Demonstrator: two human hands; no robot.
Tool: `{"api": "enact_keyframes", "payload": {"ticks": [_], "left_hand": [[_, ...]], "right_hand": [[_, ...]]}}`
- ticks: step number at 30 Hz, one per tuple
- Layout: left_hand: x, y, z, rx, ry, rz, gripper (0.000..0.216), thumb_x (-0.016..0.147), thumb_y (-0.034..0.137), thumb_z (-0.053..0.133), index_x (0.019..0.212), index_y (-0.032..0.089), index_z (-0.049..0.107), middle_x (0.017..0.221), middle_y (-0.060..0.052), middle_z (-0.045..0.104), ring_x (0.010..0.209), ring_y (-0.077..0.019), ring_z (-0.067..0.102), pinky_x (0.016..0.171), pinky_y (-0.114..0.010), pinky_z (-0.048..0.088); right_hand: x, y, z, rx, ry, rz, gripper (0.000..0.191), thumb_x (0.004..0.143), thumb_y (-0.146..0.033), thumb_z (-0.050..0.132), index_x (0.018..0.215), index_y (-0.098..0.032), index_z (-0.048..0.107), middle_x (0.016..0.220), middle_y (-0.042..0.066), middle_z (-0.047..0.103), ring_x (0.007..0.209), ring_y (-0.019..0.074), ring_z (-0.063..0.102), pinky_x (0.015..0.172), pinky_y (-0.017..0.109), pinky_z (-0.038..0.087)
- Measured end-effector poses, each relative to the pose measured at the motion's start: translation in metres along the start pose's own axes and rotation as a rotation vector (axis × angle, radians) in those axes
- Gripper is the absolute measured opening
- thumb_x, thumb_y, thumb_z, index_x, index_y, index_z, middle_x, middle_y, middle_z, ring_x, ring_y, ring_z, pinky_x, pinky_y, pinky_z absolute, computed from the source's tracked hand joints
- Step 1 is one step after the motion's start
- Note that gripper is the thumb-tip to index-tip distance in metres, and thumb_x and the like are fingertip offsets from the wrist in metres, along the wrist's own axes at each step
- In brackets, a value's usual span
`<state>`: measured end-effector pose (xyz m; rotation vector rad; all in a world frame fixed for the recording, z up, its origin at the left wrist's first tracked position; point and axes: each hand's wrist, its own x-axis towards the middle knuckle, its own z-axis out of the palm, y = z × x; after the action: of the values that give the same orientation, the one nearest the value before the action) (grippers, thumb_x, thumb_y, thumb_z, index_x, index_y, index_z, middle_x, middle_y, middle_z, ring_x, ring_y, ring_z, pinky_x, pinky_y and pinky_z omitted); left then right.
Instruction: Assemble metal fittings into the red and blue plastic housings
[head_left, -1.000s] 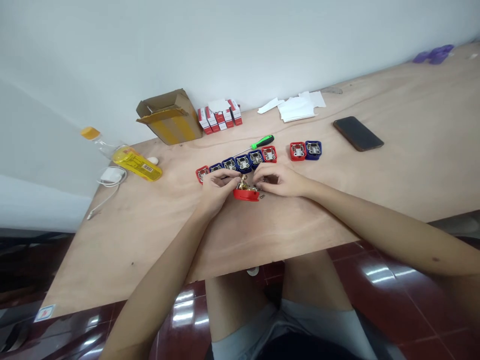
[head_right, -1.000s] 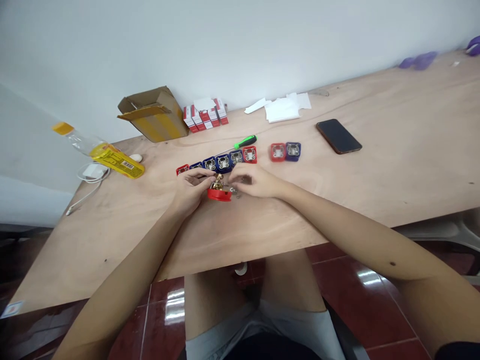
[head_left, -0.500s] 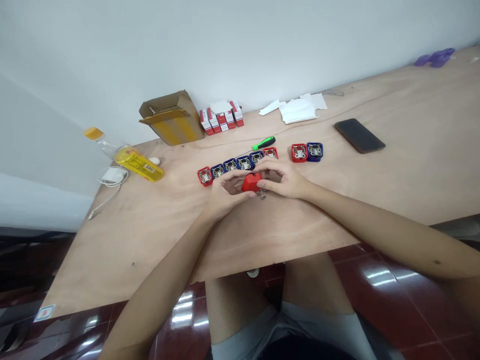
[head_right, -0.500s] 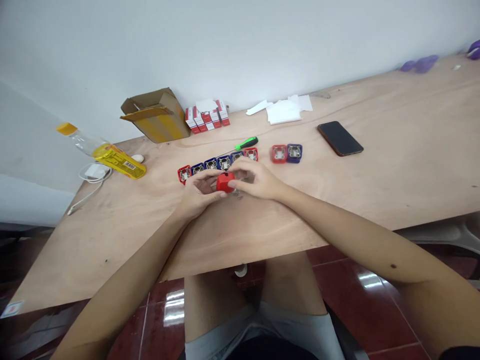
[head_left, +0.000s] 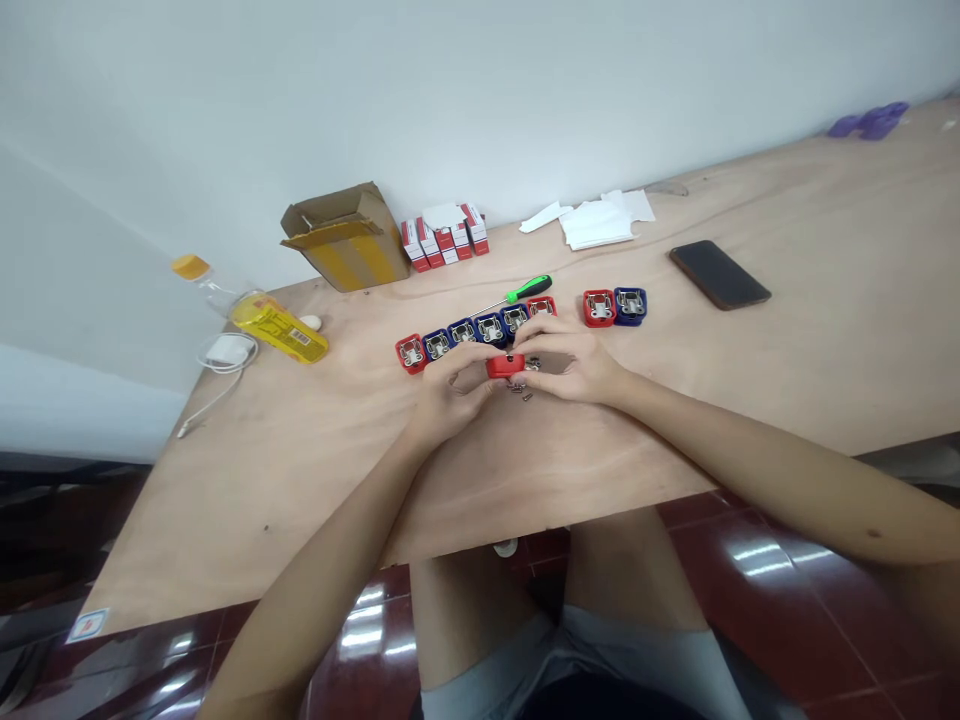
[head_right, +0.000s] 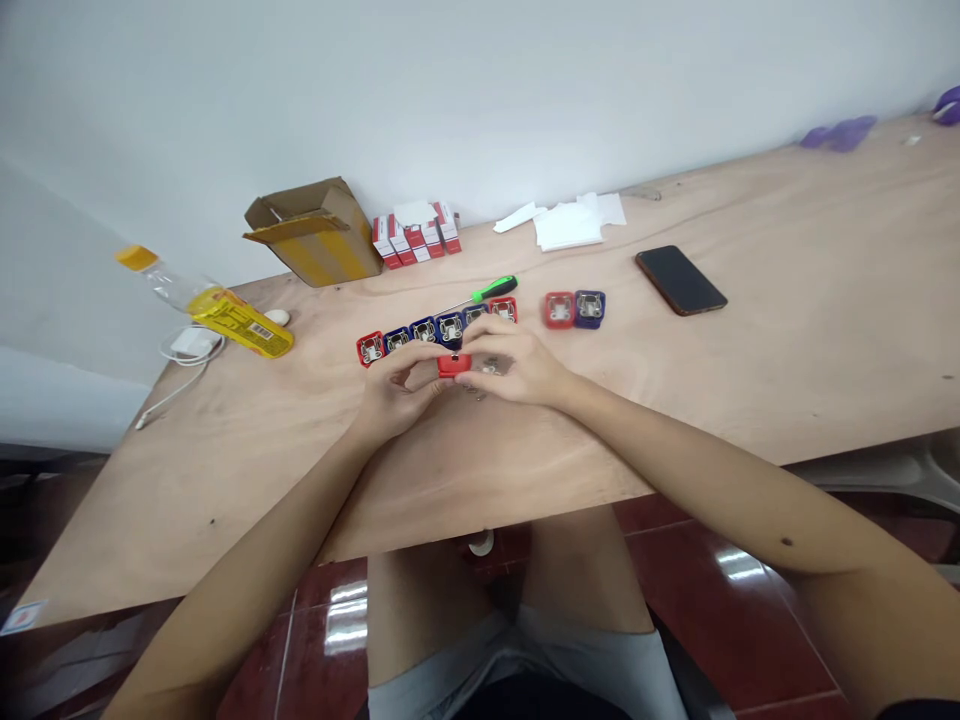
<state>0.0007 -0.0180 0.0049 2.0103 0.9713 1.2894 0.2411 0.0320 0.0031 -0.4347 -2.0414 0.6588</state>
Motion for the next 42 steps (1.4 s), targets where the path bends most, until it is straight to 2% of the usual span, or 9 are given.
{"api": "enact_keyframes", "payload": {"ticks": [6, 11, 16, 19, 25, 28, 30, 34, 42], "left_hand": [[0.0, 0.004, 0.001, 0.155, 0.005, 0.104, 0.01, 0.096, 0.029, 0.074, 0.104, 0.029, 0.08, 0.115, -0.009, 0.077, 0.111, -0.027, 0.071, 0.102, -0.048, 0.058], [0.001, 0.001, 0.006, 0.272, 0.037, 0.15, 0.005, 0.096, 0.024, 0.071, 0.1, 0.027, 0.073, 0.117, -0.01, 0.072, 0.114, -0.0276, 0.067, 0.104, -0.048, 0.055], [0.005, -0.005, 0.006, 0.248, 0.069, 0.156, 0.01, 0.095, 0.016, 0.063, 0.094, 0.024, 0.059, 0.103, -0.009, 0.067, 0.099, -0.0245, 0.065, 0.091, -0.042, 0.054], [0.005, -0.009, 0.005, 0.237, 0.054, 0.127, 0.012, 0.093, 0.012, 0.061, 0.091, 0.024, 0.057, 0.093, -0.006, 0.064, 0.088, -0.0221, 0.061, 0.083, -0.038, 0.052], [0.002, -0.019, 0.005, 0.246, -0.003, 0.096, 0.016, 0.091, 0.009, 0.061, 0.101, 0.021, 0.065, 0.093, -0.005, 0.069, 0.081, -0.0186, 0.065, 0.075, -0.032, 0.053], [0.001, -0.023, 0.005, 0.276, -0.102, 0.045, 0.027, 0.093, 0.007, 0.058, 0.115, 0.02, 0.068, 0.104, -0.007, 0.074, 0.089, -0.0192, 0.07, 0.081, -0.033, 0.057], [0.0, -0.024, 0.004, 0.319, -0.193, 0.043, 0.035, 0.094, 0.005, 0.055, 0.124, 0.02, 0.068, 0.117, -0.009, 0.076, 0.103, -0.0215, 0.071, 0.093, -0.037, 0.06], [0.0, -0.026, 0.005, 0.376, -0.31, 0.084, 0.045, 0.097, 0.004, 0.048, 0.135, 0.02, 0.065, 0.136, -0.012, 0.072, 0.129, -0.0268, 0.064, 0.114, -0.05, 0.054], [0.001, -0.03, 0.006, 0.368, -0.316, 0.103, 0.041, 0.099, 0.008, 0.05, 0.134, 0.018, 0.068, 0.13, -0.014, 0.074, 0.123, -0.0285, 0.066, 0.11, -0.051, 0.057]], "right_hand": [[-0.004, 0.004, 0.002, 0.082, -0.168, 0.065, 0.04, 0.097, -0.042, 0.078, 0.13, -0.027, 0.064, 0.132, 0.012, 0.069, 0.123, 0.0295, 0.067, 0.109, 0.052, 0.056], [-0.002, 0.01, -0.002, 0.036, -0.116, 0.04, 0.036, 0.088, -0.034, 0.082, 0.117, -0.026, 0.064, 0.125, 0.01, 0.07, 0.118, 0.0306, 0.068, 0.105, 0.05, 0.056], [0.007, 0.032, -0.04, -0.194, 0.062, 0.126, 0.034, 0.08, -0.031, 0.084, 0.104, -0.026, 0.06, 0.124, 0.012, 0.066, 0.119, 0.034, 0.063, 0.103, 0.052, 0.054], [0.006, 0.046, -0.069, -0.283, 0.102, 0.19, 0.035, 0.078, -0.029, 0.082, 0.103, -0.026, 0.058, 0.118, 0.01, 0.066, 0.112, 0.031, 0.062, 0.099, 0.049, 0.055], [-0.002, 0.058, -0.091, -0.33, -0.045, 0.325, 0.051, 0.073, -0.028, 0.078, 0.119, -0.023, 0.054, 0.111, 0.009, 0.066, 0.094, 0.0273, 0.063, 0.083, 0.042, 0.055], [-0.001, 0.059, -0.087, -0.441, -0.128, 0.297, 0.055, 0.074, -0.032, 0.077, 0.124, -0.022, 0.057, 0.123, 0.014, 0.068, 0.109, 0.0364, 0.065, 0.095, 0.051, 0.055], [0.001, 0.059, -0.084, -0.483, -0.156, 0.28, 0.058, 0.075, -0.035, 0.076, 0.128, -0.021, 0.058, 0.128, 0.017, 0.068, 0.117, 0.0413, 0.065, 0.101, 0.055, 0.054], [0.004, 0.058, -0.082, -0.484, -0.185, 0.288, 0.058, 0.079, -0.035, 0.073, 0.133, -0.021, 0.057, 0.13, 0.017, 0.07, 0.115, 0.0414, 0.067, 0.098, 0.055, 0.056], [0.009, 0.062, -0.09, -0.456, -0.281, 0.32, 0.065, 0.079, -0.034, 0.073, 0.14, -0.019, 0.057, 0.132, 0.019, 0.071, 0.113, 0.0412, 0.069, 0.097, 0.058, 0.058]]}}
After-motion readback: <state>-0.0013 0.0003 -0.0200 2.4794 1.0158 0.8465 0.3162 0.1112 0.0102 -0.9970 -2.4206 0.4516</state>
